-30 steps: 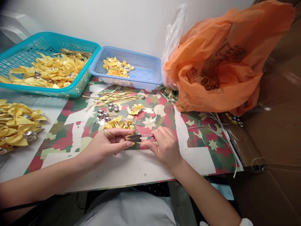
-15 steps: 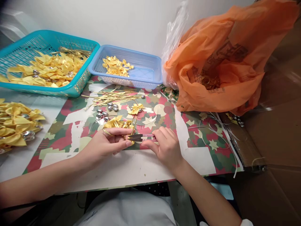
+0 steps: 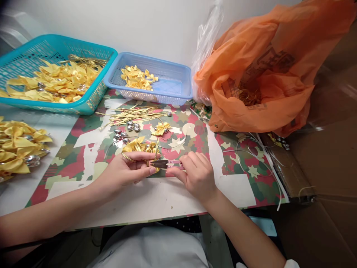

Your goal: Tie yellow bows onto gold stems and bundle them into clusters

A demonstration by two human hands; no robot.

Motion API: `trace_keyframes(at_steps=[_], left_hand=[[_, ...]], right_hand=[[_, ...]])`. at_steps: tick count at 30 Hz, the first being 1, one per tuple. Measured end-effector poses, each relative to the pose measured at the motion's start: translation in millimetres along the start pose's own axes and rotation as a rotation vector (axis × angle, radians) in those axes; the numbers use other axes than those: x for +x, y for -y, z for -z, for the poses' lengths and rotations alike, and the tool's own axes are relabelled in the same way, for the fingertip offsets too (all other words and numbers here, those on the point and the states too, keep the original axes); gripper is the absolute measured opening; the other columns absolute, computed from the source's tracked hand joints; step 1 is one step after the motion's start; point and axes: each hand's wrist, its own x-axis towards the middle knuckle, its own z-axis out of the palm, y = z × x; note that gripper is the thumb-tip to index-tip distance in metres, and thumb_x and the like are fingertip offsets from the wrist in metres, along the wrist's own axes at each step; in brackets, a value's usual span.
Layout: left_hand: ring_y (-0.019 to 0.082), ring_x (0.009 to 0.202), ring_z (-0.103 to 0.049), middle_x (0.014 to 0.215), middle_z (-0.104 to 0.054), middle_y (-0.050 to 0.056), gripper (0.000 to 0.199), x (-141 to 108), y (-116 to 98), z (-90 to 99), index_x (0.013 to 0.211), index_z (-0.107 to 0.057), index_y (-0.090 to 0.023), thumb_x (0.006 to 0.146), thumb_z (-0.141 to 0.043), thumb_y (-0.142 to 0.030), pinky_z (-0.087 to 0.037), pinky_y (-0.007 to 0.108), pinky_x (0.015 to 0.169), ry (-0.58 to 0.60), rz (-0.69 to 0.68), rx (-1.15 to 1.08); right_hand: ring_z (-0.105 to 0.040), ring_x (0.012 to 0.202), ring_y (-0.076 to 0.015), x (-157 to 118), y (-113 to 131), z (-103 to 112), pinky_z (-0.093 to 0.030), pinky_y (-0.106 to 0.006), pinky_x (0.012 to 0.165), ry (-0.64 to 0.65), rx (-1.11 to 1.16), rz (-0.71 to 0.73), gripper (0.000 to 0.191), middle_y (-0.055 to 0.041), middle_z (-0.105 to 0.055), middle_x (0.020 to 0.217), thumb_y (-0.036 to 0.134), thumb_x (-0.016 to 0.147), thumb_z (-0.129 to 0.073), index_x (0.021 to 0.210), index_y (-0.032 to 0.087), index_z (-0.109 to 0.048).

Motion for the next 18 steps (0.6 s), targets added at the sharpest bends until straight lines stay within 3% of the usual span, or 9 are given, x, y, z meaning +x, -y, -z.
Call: trace_keyframes(at_steps=[8, 14, 18], left_hand=[[0.007, 0.048, -0.042, 0.059, -0.054, -0.004, 0.040, -0.5, -1.2, -0.4, 0.103, -0.074, -0.017, 0.067, -0.081, -0.030, -0.034, 0.019, 0.042, 0.027, -0.017, -0.031], [0.007, 0.048, -0.042, 0.053, -0.050, -0.006, 0.035, -2.4, -2.8, -1.9, 0.105, -0.073, -0.018, 0.071, -0.076, -0.026, -0.039, 0.021, 0.046, 0.022, -0.131, -0.025], [0.007, 0.047, -0.042, 0.051, -0.047, -0.008, 0.042, -1.9, -0.2, -3.0, 0.115, -0.068, -0.020, 0.074, -0.074, -0.023, -0.039, 0.021, 0.048, 0.034, -0.207, -0.006]], right_hand=[[-0.043, 0.054, -0.0142, -1.6, 0.6, 0.5, -0.035, -0.028, 0.054, -0.022, 0.066, -0.039, 0.041, 0.0002, -0.050, 0.057, 0.053, 0.096, -0.043, 0.074, 0.021, -0.053], [-0.057, 0.063, -0.0167, -0.9, -23.4, 14.4, -0.042, -0.028, 0.055, -0.086, 0.175, -0.408, 0.046, -0.0029, -0.059, 0.070, 0.062, 0.095, -0.037, 0.084, 0.022, -0.056], [-0.048, 0.054, -0.0140, -4.3, -36.7, 22.4, -0.036, -0.026, 0.050, 0.005, 0.234, -0.556, 0.043, 0.0019, -0.051, 0.061, 0.060, 0.094, -0.041, 0.088, 0.021, -0.057]])
